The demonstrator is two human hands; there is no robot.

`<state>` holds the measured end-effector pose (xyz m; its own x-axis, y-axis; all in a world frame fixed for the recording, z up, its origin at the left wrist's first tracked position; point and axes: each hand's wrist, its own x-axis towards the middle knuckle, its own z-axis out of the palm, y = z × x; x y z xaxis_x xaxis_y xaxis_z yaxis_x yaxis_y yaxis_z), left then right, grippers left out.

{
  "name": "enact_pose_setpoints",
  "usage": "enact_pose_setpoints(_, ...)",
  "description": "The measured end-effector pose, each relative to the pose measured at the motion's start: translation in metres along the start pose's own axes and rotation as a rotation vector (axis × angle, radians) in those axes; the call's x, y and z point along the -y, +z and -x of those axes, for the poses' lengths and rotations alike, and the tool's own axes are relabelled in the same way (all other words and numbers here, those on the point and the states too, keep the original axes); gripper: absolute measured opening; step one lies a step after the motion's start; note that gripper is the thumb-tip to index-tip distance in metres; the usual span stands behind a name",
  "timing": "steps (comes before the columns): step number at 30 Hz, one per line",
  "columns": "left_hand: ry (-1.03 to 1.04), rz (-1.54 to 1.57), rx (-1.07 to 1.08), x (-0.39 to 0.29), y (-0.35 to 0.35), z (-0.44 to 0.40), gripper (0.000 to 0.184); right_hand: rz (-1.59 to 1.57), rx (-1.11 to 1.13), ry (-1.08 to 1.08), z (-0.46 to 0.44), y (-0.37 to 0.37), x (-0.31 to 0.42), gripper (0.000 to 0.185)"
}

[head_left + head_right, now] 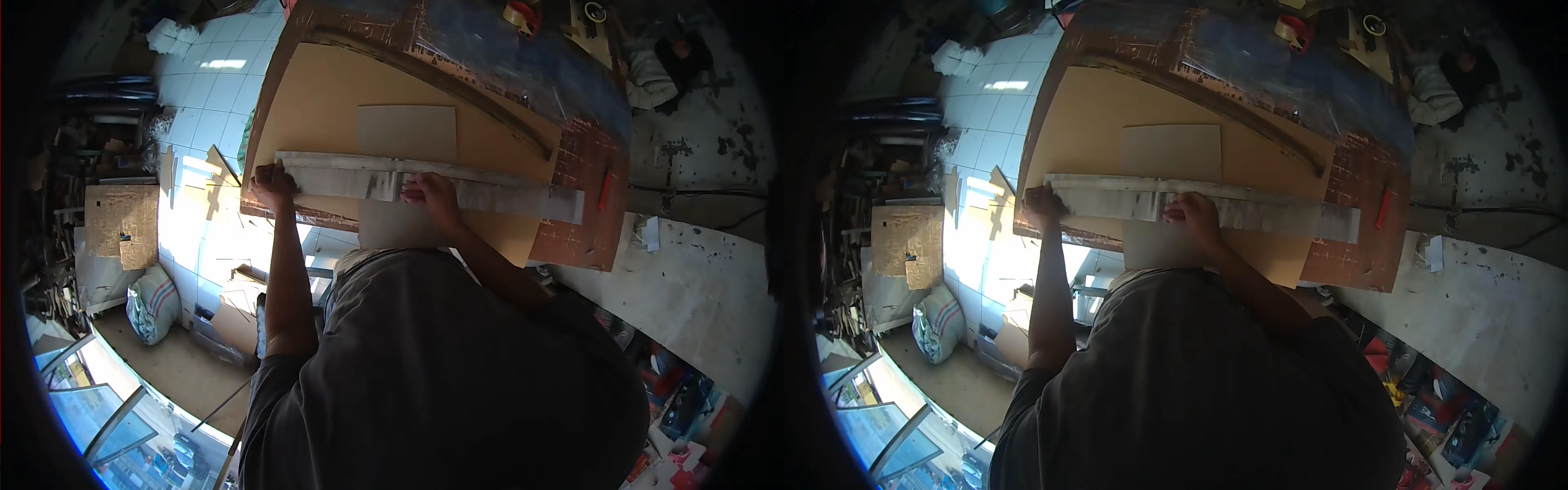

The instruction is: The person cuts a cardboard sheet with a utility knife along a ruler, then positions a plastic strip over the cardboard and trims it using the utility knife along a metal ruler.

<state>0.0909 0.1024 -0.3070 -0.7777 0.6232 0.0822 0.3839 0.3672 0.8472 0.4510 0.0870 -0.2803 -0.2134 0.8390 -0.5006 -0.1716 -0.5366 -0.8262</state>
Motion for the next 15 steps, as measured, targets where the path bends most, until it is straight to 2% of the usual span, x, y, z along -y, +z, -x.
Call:
enact_pose_setpoints(1, -0.112, 0.056, 0.032, -0.014, -0.004, 0.003, 0.019, -0.008, -0.005, -0.002, 0.004, -0.008, 0.003, 0.036)
enact_pose_setpoints(2, -0.104, 0.049, 0.032, -0.007, -0.002, 0.0, 0.019, 0.325, -0.034, -0.142, 0.01, -0.011, 0.006, 0.03)
enact_pose_setpoints(3, 0.018, -0.059, -0.02, 0.006, 0.001, -0.003, 0.02, 0.655, -0.061, -0.283, 0.014, -0.01, 0.009, 0.026)
enact_pose_setpoints(4, 0.138, -0.167, -0.073, 0.022, 0.005, -0.007, 0.021, 0.645, -0.056, -0.286, 0.017, -0.005, 0.015, 0.026)
enact_pose_setpoints(6, 0.095, -0.12, -0.048, 0.06, 0.016, -0.021, 0.022, 1.107, -0.012, -0.769, 0.023, 0.002, 0.028, 0.032)
enact_pose_setpoints(7, 0.072, -0.095, -0.033, 0.055, 0.014, -0.02, 0.022, 1.102, -0.013, -0.769, 0.024, 0.007, 0.029, 0.032)
enact_pose_setpoints(9, 0.07, -0.103, -0.033, 0.045, 0.01, -0.017, 0.023, 1.307, 0.226, -0.955, 0.023, 0.02, 0.027, 0.045)
enact_pose_setpoints(12, 0.083, -0.115, -0.04, 0.028, 0.007, -0.01, 0.023, 1.421, 0.198, -0.843, 0.013, 0.026, 0.001, 0.055)
enact_pose_setpoints(15, 0.078, -0.094, -0.041, 0.041, 0.011, -0.017, 0.024, 1.439, 0.203, -0.872, 0.008, 0.021, 0.002, 0.06)
